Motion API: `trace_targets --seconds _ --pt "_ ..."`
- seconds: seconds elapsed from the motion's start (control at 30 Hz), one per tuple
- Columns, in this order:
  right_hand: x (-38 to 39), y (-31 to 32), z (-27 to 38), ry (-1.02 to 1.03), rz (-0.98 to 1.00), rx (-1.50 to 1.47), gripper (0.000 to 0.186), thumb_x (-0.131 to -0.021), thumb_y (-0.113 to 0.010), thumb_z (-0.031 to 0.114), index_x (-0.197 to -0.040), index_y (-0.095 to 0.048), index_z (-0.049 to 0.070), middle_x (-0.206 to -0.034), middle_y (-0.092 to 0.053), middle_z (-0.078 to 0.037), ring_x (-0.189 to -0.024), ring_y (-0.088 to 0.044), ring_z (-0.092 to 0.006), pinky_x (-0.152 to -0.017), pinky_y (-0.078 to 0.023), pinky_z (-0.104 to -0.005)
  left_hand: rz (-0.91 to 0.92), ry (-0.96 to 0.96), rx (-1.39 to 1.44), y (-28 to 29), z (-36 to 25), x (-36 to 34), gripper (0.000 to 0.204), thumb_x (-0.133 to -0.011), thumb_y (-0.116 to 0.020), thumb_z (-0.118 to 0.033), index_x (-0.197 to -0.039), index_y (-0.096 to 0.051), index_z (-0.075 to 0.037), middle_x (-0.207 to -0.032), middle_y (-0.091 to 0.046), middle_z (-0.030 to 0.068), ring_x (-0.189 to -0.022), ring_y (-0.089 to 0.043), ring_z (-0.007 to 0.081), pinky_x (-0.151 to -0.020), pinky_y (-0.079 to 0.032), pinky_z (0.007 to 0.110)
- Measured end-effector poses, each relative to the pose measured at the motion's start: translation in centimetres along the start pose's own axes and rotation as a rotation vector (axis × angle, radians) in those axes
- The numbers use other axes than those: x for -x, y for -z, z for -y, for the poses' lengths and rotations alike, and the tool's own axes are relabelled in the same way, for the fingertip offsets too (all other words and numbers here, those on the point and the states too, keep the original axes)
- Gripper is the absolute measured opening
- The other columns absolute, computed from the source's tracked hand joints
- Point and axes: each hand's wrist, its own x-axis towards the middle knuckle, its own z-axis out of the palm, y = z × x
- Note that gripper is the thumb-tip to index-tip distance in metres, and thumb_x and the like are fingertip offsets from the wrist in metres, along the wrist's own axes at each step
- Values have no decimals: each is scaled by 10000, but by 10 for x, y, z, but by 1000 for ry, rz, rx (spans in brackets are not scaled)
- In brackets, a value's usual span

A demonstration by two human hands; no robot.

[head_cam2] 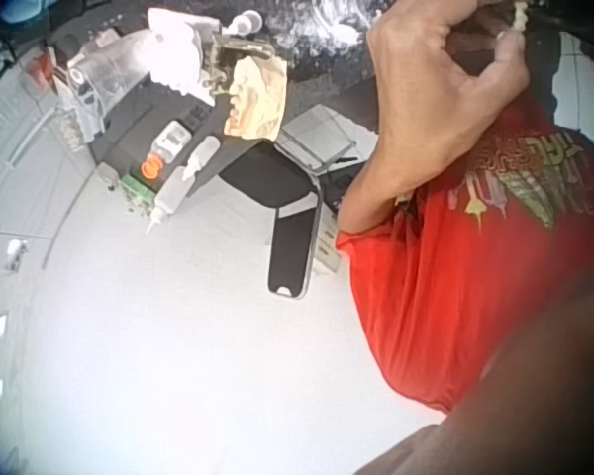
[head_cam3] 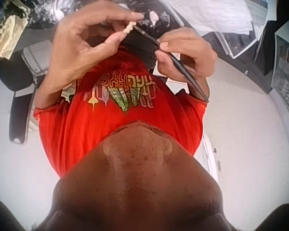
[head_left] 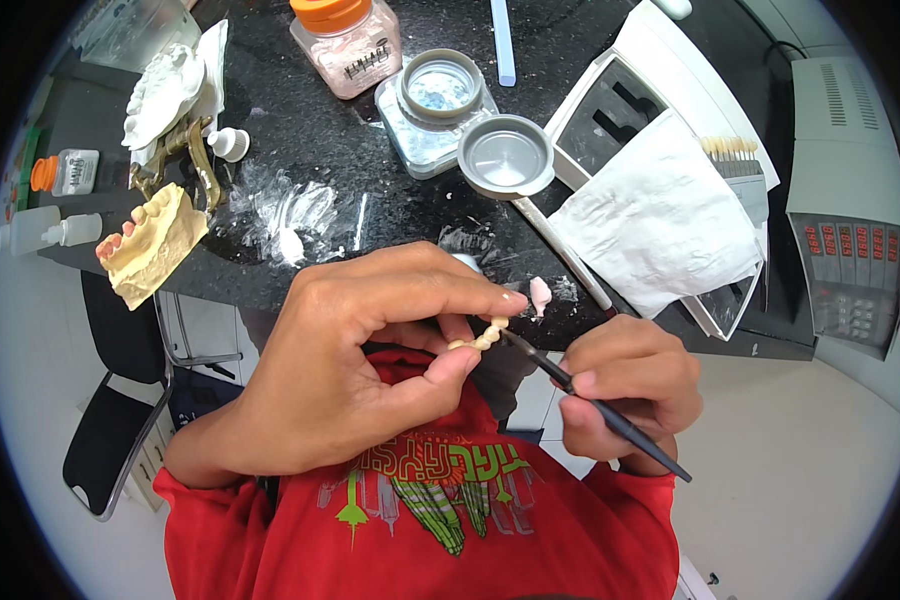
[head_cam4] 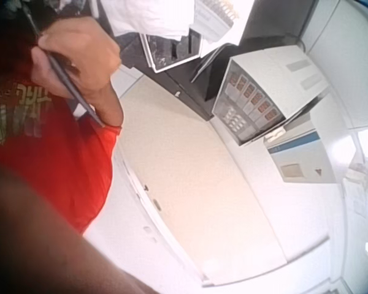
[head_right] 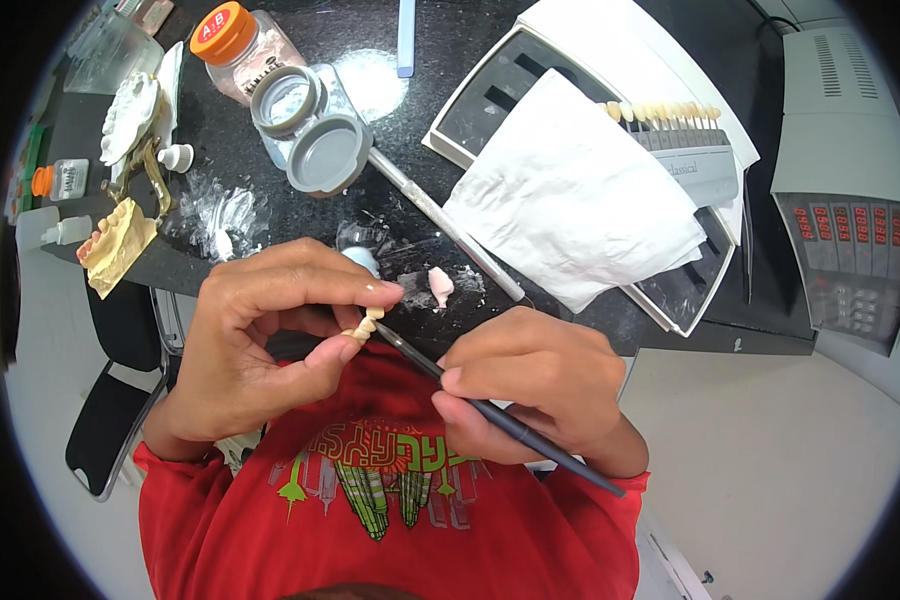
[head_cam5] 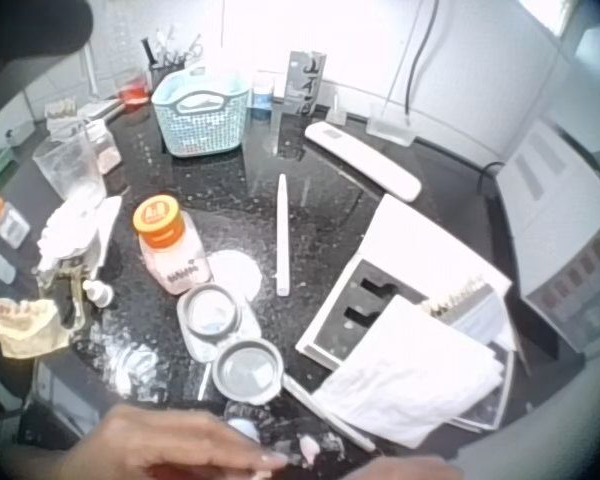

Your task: The person applies a liquid and a paste to a dental bridge using a brush, wipes the bridge with a paper, and repeats the application across several teeth of the framework.

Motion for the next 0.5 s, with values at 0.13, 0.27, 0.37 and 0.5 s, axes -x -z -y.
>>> trace_targets --seconds 0.13,0.27,0.37,0.5 --pt "13 6 0 73 -134 -138 368 -712 -839 8 -1021 -639 8 -871 -678 -161 -676 -672 -233 -568 -539 -296 -10 5 20 0 1 1 396 -786 -622 142 -1150 -698 5 -1041 -630 103 -891 -622 111 -788 -557 232" --pt "7 24 10 207 -308 -29 348 -888 -741 187 -1159 -613 9 -985 -686 -226 -784 -698 -290 -671 -578 -325 -13 -12 21 -1 0 0 377 -790 -618 143 -1138 -696 18 -1048 -636 117 -899 -627 121 -790 -559 236" --pt "-18 42 17 156 -320 578 283 -946 -666 247 -1090 -652 5 -1082 -691 -227 -942 -692 -339 -816 -552 -389 -58 7 122 -6 -3 2 353 -793 -615 141 -1119 -695 33 -1054 -639 130 -908 -633 132 -794 -562 240" --pt "-55 54 18 40 -169 1190 220 -876 -720 197 -998 -683 18 -1130 -699 -157 -1140 -621 -381 -977 -465 -461 -78 -57 223 -20 -7 -8 338 -840 -622 99 -1173 -658 53 -1073 -640 137 -959 -630 151 -829 -572 270"
